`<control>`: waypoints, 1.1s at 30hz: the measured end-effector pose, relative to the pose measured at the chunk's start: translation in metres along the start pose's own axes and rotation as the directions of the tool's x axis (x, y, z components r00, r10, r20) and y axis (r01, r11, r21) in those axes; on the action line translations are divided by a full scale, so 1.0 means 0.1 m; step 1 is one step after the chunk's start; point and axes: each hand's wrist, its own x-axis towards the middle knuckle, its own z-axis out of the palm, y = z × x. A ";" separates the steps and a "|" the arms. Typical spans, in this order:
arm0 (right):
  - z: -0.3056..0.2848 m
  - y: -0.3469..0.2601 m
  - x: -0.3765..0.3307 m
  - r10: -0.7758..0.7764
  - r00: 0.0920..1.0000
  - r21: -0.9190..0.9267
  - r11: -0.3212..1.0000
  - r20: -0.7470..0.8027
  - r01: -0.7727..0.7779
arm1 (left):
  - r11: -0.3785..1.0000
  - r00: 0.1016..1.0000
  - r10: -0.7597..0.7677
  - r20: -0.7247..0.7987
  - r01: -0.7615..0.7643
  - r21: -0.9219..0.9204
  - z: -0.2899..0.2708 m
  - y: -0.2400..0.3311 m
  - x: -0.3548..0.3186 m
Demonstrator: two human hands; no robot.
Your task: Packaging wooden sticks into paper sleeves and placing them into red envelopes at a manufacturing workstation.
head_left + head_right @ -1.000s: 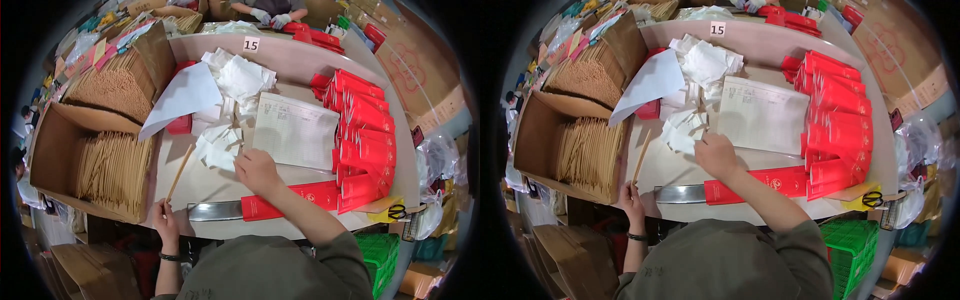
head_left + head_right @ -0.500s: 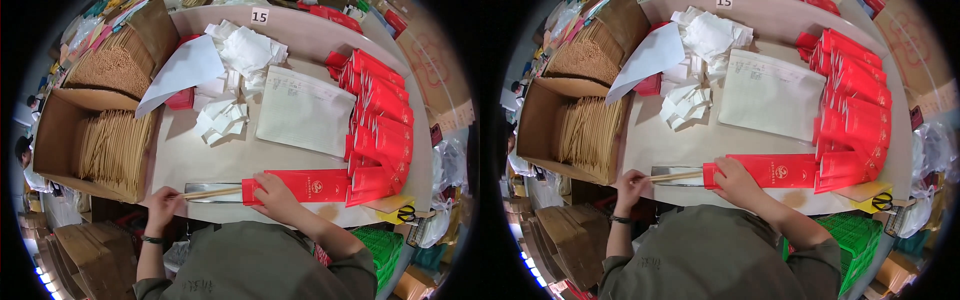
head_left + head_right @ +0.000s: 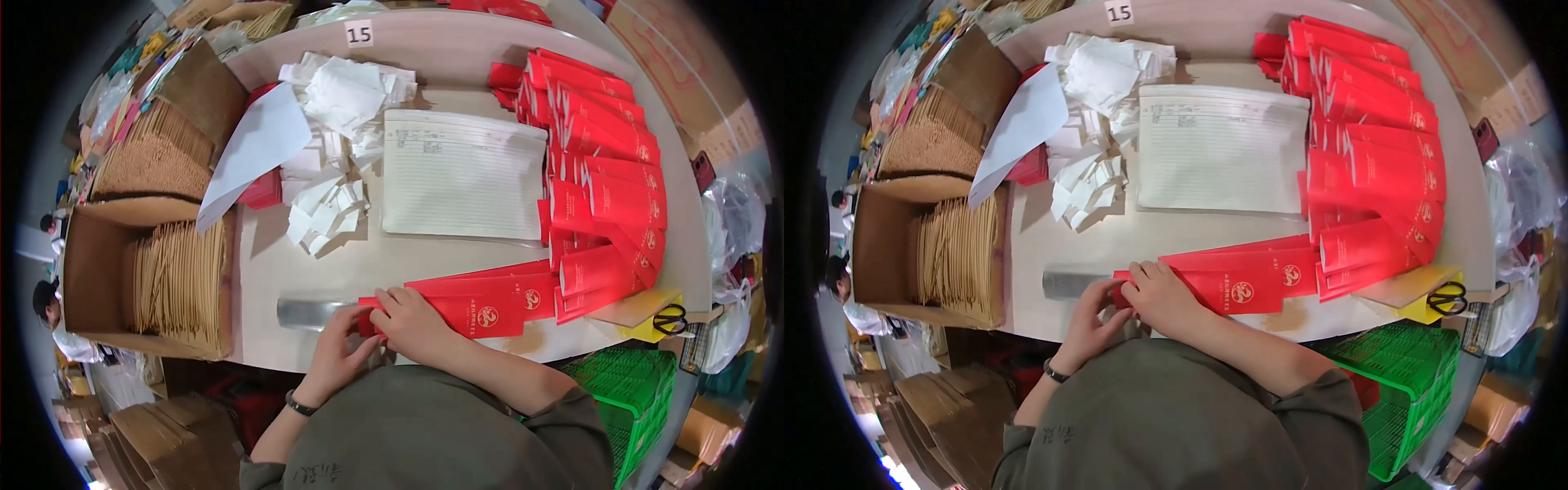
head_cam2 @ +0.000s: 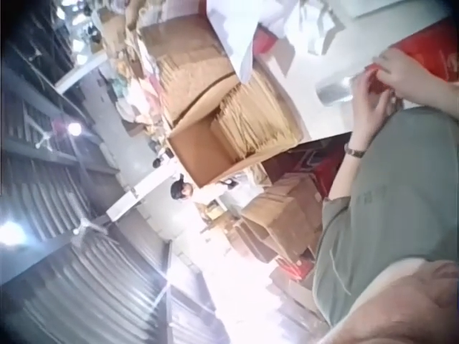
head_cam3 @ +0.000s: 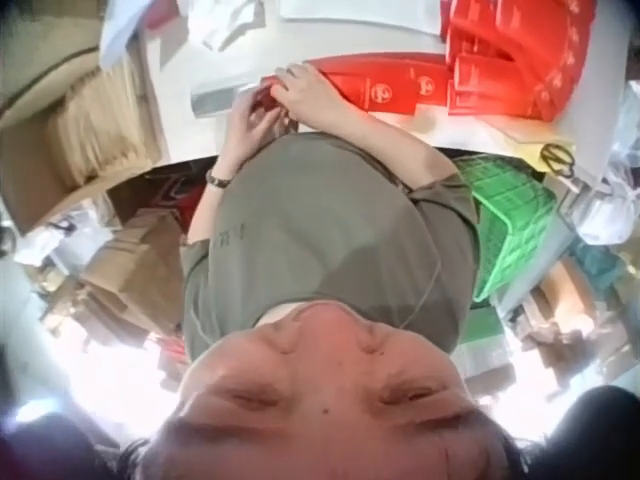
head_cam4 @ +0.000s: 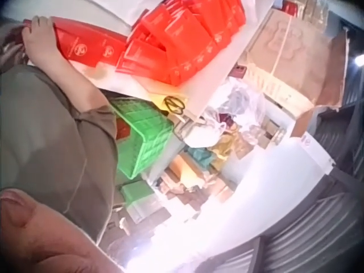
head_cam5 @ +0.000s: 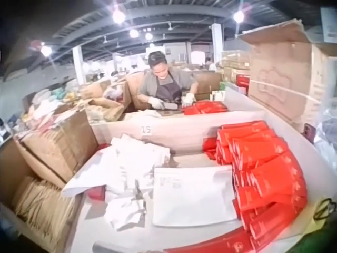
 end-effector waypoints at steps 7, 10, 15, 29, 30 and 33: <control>-0.41 -0.23 0.27 -0.218 0.976 0.070 0.974 0.018 0.216 | 0.665 0.934 0.346 0.091 -0.313 0.678 -0.39 -0.31 0.04; -1.28 0.43 0.19 -0.111 0.978 0.018 0.993 -0.176 0.116 | 0.840 0.998 0.057 -0.029 -0.032 0.541 -0.49 -0.03 0.03; -1.61 0.93 -0.40 0.260 0.962 -0.266 0.925 -0.078 -0.272 | 0.915 0.934 -0.278 0.223 0.328 -0.235 -0.31 -0.25 -0.08; -0.30 0.06 -0.05 0.542 0.815 -0.212 0.837 0.203 -0.504 | 0.931 0.997 -0.021 -0.072 0.046 0.362 0.01 -0.18 0.12; -0.26 0.07 -0.05 0.543 0.814 -0.209 0.837 0.203 -0.506 | 0.919 0.997 0.027 -0.073 0.003 0.394 0.03 -0.18 0.12; -0.18 0.11 -0.06 0.531 0.836 -0.127 0.846 0.135 -0.517 | 0.921 0.999 0.046 -0.015 -0.037 0.388 -0.03 -0.15 0.07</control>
